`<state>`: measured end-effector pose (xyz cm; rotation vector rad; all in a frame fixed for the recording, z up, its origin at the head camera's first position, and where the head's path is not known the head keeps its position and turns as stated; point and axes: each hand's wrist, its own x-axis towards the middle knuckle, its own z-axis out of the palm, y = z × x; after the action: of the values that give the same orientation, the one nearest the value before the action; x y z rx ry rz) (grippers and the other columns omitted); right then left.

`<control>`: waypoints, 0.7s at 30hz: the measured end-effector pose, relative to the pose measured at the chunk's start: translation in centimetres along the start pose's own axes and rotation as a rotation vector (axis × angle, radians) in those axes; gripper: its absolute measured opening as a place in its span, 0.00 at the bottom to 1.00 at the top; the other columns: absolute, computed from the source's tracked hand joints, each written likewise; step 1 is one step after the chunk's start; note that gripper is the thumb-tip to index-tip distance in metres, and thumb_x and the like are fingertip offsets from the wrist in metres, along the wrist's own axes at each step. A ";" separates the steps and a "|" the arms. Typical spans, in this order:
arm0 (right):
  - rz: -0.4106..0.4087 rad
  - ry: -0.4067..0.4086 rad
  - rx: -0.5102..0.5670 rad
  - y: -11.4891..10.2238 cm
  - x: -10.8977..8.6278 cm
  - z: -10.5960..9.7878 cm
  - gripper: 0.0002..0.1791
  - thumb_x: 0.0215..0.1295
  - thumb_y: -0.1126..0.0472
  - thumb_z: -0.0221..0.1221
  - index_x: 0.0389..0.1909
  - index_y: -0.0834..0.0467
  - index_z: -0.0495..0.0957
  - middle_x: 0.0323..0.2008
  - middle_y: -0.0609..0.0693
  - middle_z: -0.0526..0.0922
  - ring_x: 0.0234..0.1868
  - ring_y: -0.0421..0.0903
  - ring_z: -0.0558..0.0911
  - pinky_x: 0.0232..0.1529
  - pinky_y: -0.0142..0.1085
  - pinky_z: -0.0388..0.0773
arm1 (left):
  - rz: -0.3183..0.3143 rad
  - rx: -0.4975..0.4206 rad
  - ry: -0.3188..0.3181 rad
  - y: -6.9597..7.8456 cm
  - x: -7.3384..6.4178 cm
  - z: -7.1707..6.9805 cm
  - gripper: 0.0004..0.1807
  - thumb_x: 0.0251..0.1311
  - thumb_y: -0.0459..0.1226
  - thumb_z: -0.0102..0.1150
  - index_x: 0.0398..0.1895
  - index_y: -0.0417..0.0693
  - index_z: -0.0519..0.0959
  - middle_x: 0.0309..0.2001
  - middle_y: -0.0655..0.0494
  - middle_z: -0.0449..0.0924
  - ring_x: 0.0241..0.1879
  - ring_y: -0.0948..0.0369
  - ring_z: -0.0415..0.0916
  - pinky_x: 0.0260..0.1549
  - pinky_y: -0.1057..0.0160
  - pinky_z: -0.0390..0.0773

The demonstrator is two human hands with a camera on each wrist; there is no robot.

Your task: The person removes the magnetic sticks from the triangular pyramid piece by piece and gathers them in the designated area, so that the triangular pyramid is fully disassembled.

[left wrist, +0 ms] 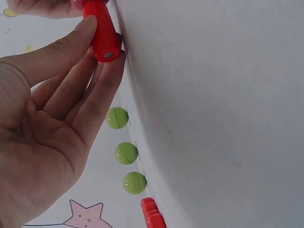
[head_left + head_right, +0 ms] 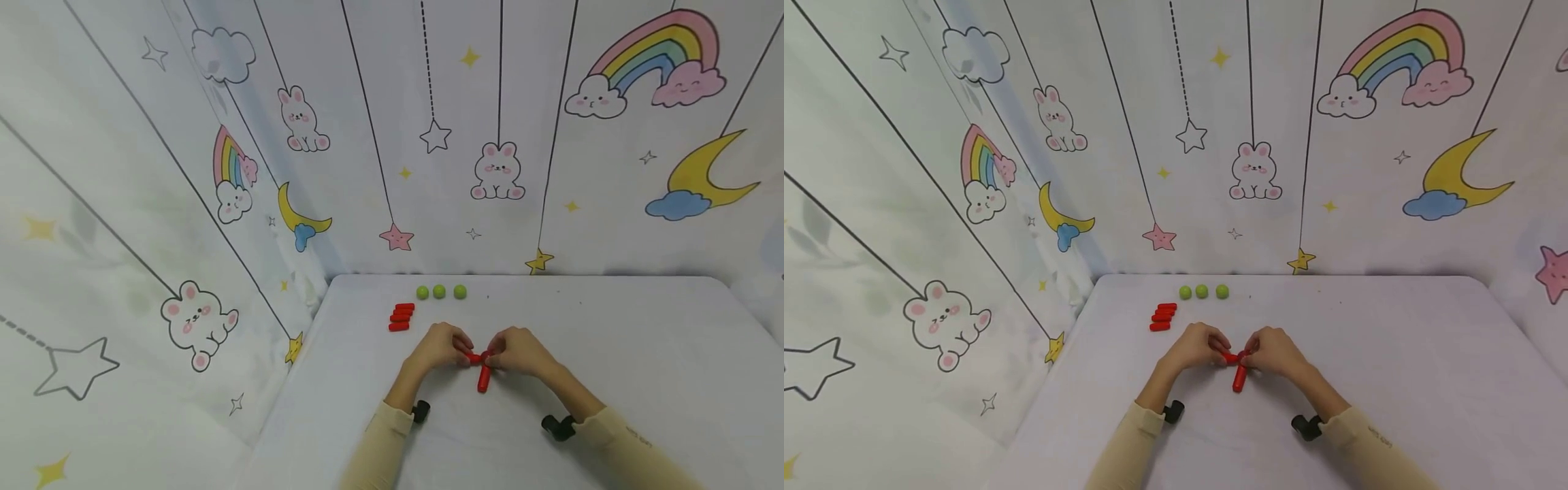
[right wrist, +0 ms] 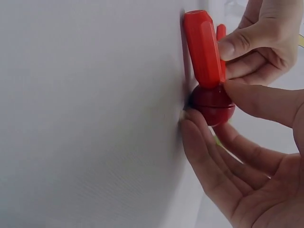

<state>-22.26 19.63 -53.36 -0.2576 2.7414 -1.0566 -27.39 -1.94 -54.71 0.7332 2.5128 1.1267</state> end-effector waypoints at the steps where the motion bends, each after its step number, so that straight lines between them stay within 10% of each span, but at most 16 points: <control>1: 0.010 0.004 0.009 0.0 -0.1 0.0 0.09 0.61 0.59 0.72 0.38 0.59 0.87 0.29 0.45 0.85 0.29 0.44 0.79 0.32 0.38 0.78 | 0.002 -0.008 -0.005 -0.1 0.0 -0.1 0.14 0.50 0.27 0.80 0.40 0.45 0.89 0.31 0.63 0.88 0.29 0.72 0.82 0.32 0.71 0.80; 21: 0.077 0.060 0.037 1.0 -2.0 -0.3 0.12 0.62 0.57 0.72 0.41 0.61 0.86 0.30 0.47 0.84 0.29 0.44 0.80 0.30 0.39 0.80 | -0.039 0.052 0.051 -1.7 -1.1 -3.1 0.14 0.51 0.27 0.79 0.41 0.47 0.88 0.32 0.61 0.87 0.32 0.69 0.80 0.35 0.68 0.80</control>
<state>-20.50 20.97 -53.62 -0.1162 2.7567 -1.1109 -28.44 -5.44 -53.94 0.6730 2.5963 1.0843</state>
